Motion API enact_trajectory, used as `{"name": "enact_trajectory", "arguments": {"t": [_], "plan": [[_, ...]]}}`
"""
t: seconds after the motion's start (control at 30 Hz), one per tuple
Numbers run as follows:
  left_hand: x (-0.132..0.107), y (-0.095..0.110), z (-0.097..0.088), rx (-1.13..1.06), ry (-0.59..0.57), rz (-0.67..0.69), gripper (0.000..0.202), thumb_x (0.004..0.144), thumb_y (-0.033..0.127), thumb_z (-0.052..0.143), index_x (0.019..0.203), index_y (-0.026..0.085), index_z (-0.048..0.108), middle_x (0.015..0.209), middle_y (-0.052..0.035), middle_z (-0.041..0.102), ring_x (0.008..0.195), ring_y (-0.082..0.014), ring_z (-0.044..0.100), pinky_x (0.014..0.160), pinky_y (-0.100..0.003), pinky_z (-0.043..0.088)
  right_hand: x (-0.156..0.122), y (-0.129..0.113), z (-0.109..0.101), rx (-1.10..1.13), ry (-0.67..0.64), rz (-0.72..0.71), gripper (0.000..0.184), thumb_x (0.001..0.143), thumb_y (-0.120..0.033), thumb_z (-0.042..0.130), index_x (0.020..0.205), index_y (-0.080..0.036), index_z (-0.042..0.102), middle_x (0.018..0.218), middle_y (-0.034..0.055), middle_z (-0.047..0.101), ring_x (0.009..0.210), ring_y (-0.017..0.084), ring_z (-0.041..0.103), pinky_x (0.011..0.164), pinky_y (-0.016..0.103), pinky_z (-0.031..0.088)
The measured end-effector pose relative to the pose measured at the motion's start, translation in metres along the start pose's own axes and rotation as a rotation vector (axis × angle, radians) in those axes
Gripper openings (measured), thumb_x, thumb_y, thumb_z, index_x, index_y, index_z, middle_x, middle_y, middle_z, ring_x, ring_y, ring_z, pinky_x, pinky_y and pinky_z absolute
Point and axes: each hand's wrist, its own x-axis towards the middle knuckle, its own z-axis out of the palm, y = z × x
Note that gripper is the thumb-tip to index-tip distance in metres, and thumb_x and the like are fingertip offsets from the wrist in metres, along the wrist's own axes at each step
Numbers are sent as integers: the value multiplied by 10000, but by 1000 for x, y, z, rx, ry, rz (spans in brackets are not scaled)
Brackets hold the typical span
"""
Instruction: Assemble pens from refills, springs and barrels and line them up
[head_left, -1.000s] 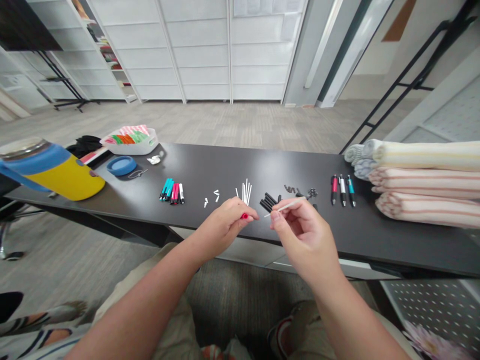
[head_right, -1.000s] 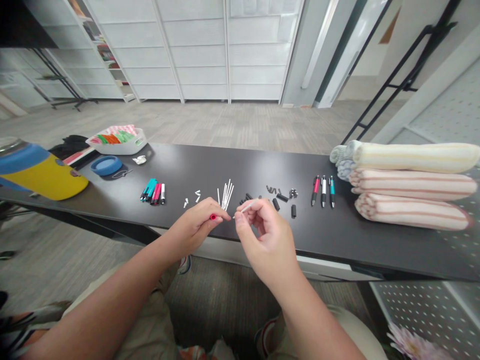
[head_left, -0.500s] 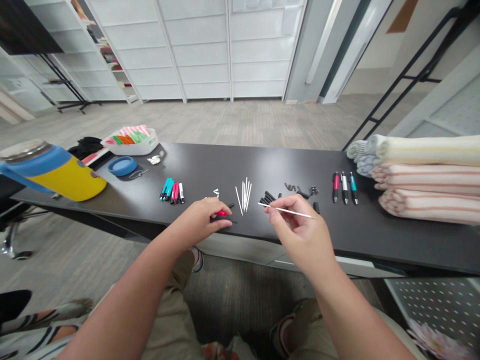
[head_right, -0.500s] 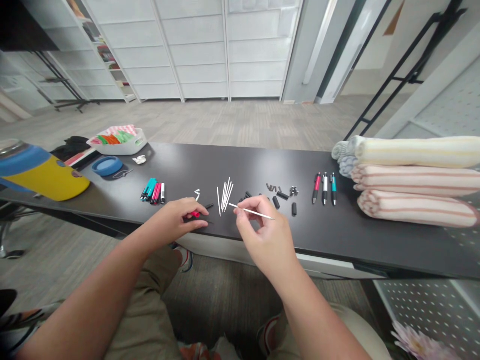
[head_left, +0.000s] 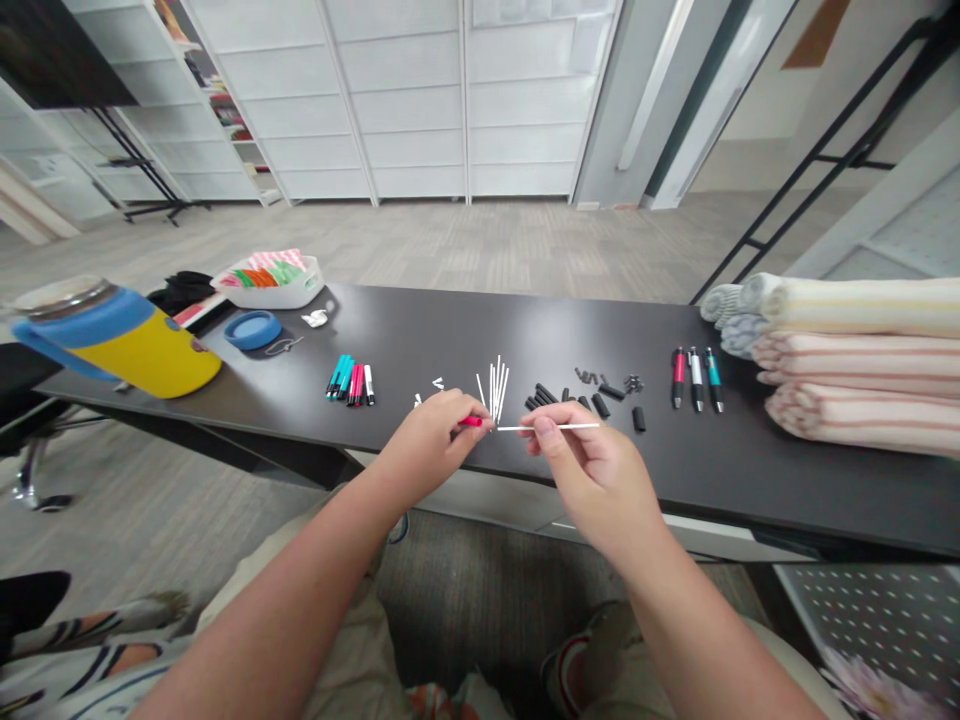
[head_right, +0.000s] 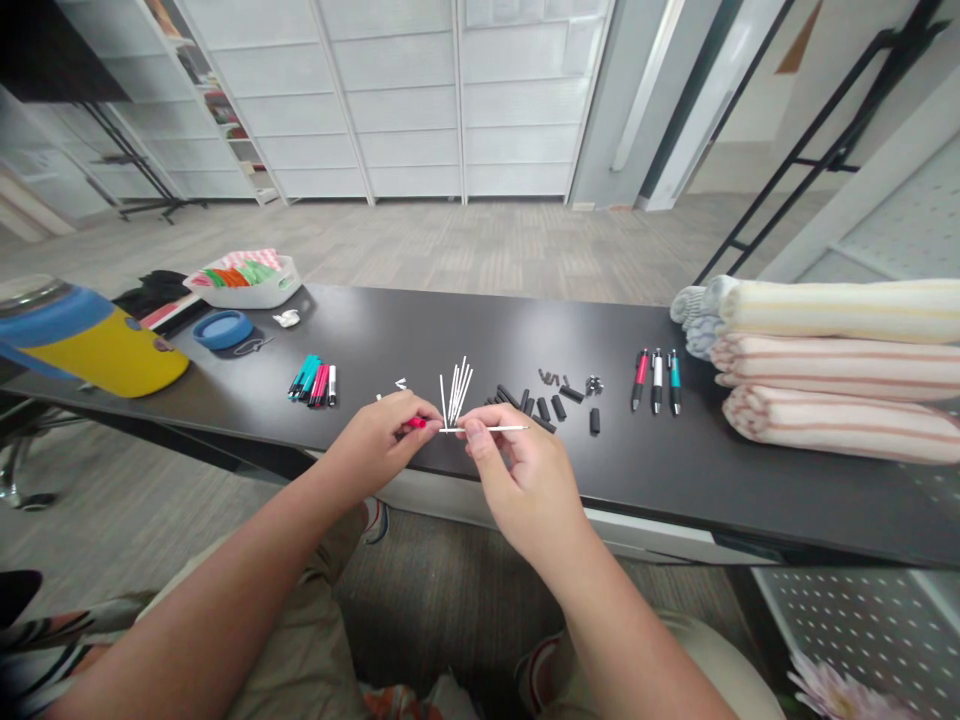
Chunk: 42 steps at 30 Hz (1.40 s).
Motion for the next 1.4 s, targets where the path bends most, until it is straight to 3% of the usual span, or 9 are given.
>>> {"name": "enact_trajectory", "arguments": {"t": [0.1,0.27,0.5,0.7,0.97,1.4], "plan": [[-2,6,-1,-130,1,31,216,1066,210,514,961,183,702,909,-26,661,845,-162,606,766,-281,431,-6,-8,-1,-74,47,-90,123,1052,-350,619,1063,-269,711,934,-1,770,826,164,745,788,292,545],[-3,13,-1,-236,-12,53,251,1083,267,505,961,182,708,869,-15,612,808,-152,582,727,-273,408,-15,-20,0,-125,97,-158,69,1016,-278,661,1084,-274,654,1016,-5,773,871,150,749,768,260,558],[-4,14,0,-272,-18,97,223,1078,234,514,941,186,684,875,-4,596,827,-139,575,752,-265,406,-15,-28,-4,-182,15,-317,95,1030,-198,619,1100,-261,626,1074,6,775,988,147,754,881,253,562],[-6,13,1,-290,-28,114,214,1050,175,505,898,183,655,882,-12,612,842,-145,582,772,-270,422,-14,-33,-3,-252,-20,-422,110,1035,-138,591,1095,-223,625,1041,33,753,973,154,726,885,270,548],[-3,17,6,-201,-26,185,181,950,89,513,894,181,659,864,-26,625,851,-168,576,769,-278,428,-12,-31,0,-302,-162,-380,123,1059,-171,565,1112,-179,675,1029,65,724,965,198,671,877,349,534],[-3,16,5,-161,-19,224,183,960,100,504,902,190,653,875,-38,657,853,-182,587,799,-304,452,-12,-27,0,-339,-100,-441,136,1055,-165,603,1113,-204,721,1012,49,796,917,205,720,868,369,559]]}}
